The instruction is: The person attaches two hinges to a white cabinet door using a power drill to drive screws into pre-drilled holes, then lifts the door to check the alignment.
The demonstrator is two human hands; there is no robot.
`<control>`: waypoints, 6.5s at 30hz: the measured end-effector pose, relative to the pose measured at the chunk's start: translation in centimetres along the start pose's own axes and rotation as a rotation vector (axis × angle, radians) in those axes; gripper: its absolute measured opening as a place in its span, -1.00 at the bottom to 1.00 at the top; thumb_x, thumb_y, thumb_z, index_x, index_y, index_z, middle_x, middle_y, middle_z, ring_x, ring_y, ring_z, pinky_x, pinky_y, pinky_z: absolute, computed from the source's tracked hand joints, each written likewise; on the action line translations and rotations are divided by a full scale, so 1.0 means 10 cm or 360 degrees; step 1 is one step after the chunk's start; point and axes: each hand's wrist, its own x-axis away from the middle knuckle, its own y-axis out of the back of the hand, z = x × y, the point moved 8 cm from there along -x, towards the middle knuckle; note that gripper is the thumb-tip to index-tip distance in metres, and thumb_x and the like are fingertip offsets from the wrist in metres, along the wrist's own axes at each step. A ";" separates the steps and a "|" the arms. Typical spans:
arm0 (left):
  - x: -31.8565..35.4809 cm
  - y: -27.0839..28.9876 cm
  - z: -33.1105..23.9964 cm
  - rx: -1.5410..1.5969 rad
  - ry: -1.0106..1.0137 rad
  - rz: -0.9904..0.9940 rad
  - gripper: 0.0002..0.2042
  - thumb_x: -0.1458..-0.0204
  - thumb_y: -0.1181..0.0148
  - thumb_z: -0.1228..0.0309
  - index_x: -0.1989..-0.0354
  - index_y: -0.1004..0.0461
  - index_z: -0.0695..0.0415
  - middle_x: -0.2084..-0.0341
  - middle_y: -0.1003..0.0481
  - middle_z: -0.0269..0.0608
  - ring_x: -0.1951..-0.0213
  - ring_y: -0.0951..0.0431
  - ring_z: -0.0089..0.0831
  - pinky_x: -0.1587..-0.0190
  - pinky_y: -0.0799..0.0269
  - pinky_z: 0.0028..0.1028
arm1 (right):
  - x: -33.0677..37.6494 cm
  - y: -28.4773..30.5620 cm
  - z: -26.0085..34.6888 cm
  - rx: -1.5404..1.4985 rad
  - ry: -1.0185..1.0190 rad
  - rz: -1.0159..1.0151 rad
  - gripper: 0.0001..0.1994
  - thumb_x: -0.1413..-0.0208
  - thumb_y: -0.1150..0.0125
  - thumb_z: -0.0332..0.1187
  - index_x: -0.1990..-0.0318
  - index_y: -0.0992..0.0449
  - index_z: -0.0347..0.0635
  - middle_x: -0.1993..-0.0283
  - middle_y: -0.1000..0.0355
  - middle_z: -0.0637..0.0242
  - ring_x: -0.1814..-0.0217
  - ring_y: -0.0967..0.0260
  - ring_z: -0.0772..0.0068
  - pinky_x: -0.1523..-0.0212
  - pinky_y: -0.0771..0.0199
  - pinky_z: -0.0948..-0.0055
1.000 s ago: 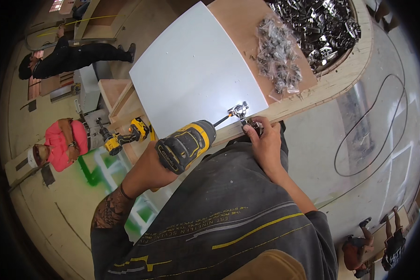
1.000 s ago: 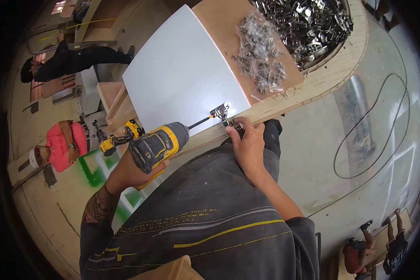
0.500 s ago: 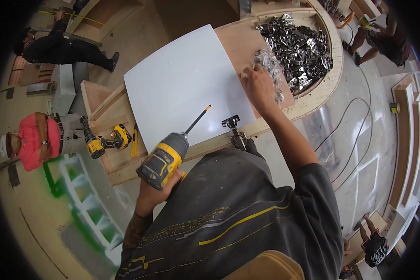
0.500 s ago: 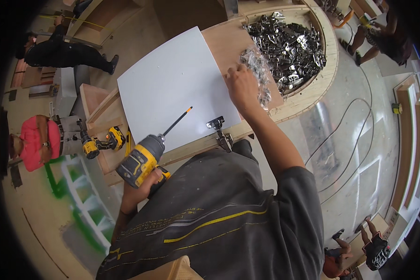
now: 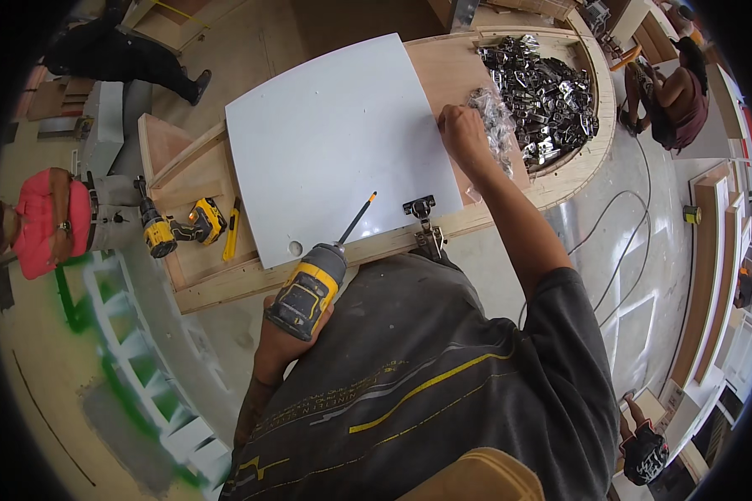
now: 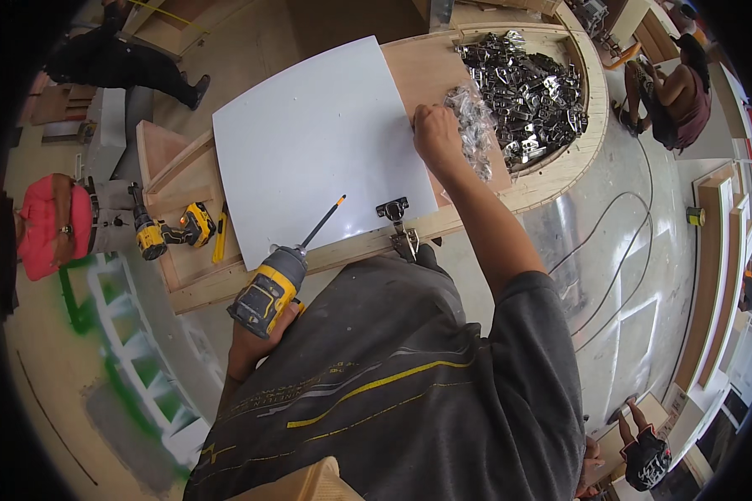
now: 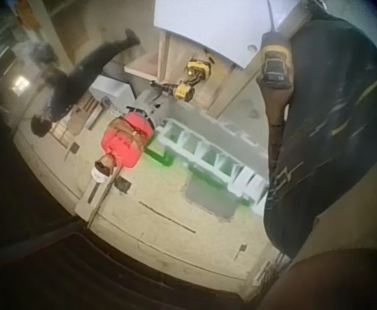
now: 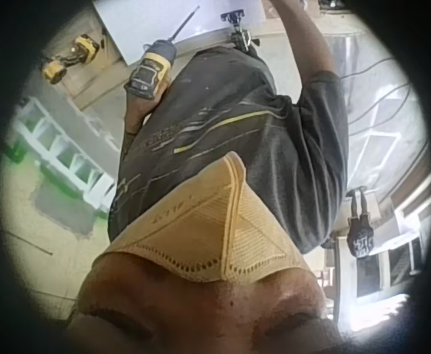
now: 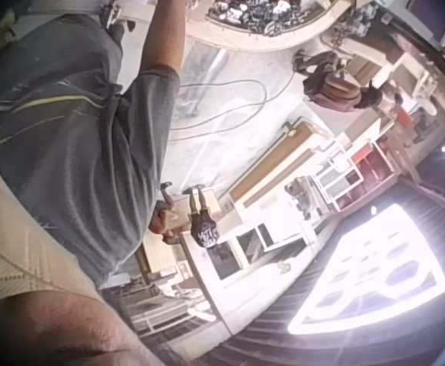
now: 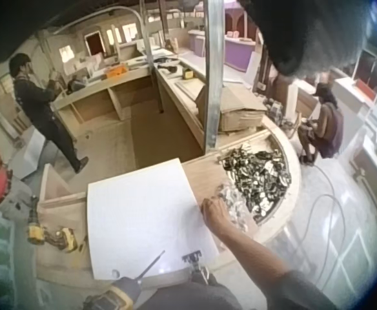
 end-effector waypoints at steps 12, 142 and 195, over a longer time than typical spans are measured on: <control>-0.19 -0.14 -0.26 -0.0083 -0.0152 0.0239 -0.77 -0.08 -0.39 0.21 0.24 -0.64 0.10 0.32 -0.64 -0.13 0.24 -0.61 -0.10 0.11 -0.42 -0.14 | 1.06 0.43 -0.37 -0.2104 -0.1104 -0.0206 -0.84 -0.25 -0.19 -0.47 0.12 -0.64 -0.34 0.32 -0.58 0.31 0.34 -0.47 0.54 0.28 -0.48 0.57; 0.74 0.29 1.06 0.0802 0.0601 -0.0262 -0.67 -0.05 -0.44 0.32 0.09 -0.54 0.23 0.25 -0.62 -0.11 0.23 -0.65 -0.32 0.14 -0.58 -0.31 | 0.20 0.29 0.12 -0.0068 -0.0080 0.0135 -0.88 0.00 -0.29 -0.45 0.36 -0.61 -0.34 0.40 -0.59 0.06 0.37 -0.57 0.16 0.25 -0.55 0.27; 0.78 0.73 1.28 0.0539 -0.0596 -0.0242 -0.43 0.20 -0.68 0.31 0.00 -0.52 0.11 0.12 -0.45 -0.21 0.05 -0.50 -0.29 0.05 -0.46 -0.31 | 1.61 -0.41 2.46 -0.3022 -0.1252 0.0867 -0.83 -0.38 -0.09 -0.42 0.07 -0.51 -0.37 0.07 -0.54 0.08 0.00 -0.56 0.28 -0.02 -0.70 0.52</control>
